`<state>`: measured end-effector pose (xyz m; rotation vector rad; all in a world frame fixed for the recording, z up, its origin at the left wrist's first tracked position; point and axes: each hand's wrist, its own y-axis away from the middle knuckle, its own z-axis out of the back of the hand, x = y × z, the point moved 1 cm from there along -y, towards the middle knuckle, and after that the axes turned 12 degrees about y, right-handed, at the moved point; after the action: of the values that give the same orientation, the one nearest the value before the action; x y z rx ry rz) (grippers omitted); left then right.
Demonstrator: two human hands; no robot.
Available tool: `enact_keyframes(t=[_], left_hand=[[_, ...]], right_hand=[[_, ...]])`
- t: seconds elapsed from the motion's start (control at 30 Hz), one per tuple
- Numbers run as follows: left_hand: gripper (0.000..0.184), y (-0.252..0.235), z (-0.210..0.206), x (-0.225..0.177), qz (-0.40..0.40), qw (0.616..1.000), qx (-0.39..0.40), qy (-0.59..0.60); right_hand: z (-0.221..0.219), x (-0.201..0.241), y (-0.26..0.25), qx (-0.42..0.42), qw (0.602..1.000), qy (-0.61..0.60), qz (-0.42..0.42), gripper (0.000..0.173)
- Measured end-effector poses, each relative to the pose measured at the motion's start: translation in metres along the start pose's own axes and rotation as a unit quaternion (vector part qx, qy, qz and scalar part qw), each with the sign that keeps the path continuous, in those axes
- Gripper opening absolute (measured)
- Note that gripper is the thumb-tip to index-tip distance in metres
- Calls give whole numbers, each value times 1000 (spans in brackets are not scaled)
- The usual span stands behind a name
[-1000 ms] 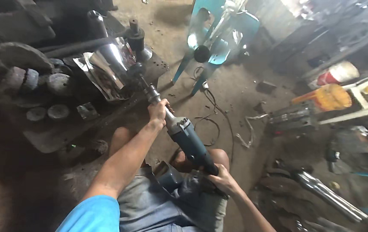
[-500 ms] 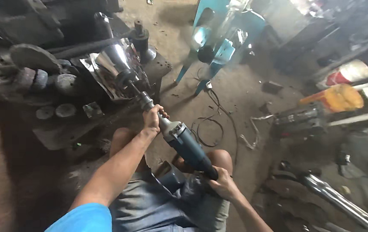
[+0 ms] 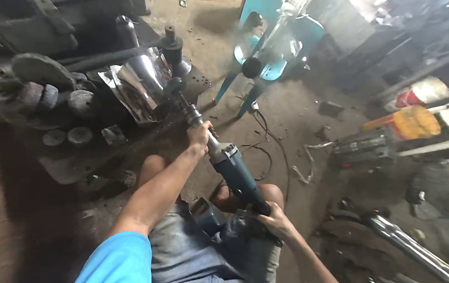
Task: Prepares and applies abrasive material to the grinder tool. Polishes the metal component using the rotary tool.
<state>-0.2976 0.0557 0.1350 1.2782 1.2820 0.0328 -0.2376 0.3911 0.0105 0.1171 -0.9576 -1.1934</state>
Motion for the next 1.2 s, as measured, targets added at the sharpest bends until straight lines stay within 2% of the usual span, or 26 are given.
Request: enact_keyframes(t=[0.03, 0.07, 0.1, 0.17, 0.43, 0.77, 1.0, 1.2], left_hand=[[16, -45, 8, 48, -233, 968, 22, 91], [11, -76, 12, 63, -227, 960, 39, 161], [8, -89, 16, 65, -171, 966, 35, 190], [6, -91, 25, 63, -116, 971, 15, 208], [10, -84, 63, 77, -139, 959, 49, 243], [5, -84, 34, 66, -122, 965, 26, 231], [10, -100, 5, 61, -90, 978, 5, 190], [7, -91, 11, 63, -93, 976, -1, 196]], right_hand=[[0, 0, 1, -1, 1000, 2, 1, 28], [0, 1, 2, -1, 1000, 9, 1, 29], [-1, 1, 3, -1, 1000, 19, 2, 29], [-4, 2, 6, -7, 999, 49, 5, 30], [-11, 13, 12, -21, 990, 137, 20, 36], [-7, 2, 8, -22, 996, 83, 18, 34], [-1, -5, 1, 2, 1000, 1, 4, 25], [-2, -7, 4, -5, 1000, 21, 17, 28]])
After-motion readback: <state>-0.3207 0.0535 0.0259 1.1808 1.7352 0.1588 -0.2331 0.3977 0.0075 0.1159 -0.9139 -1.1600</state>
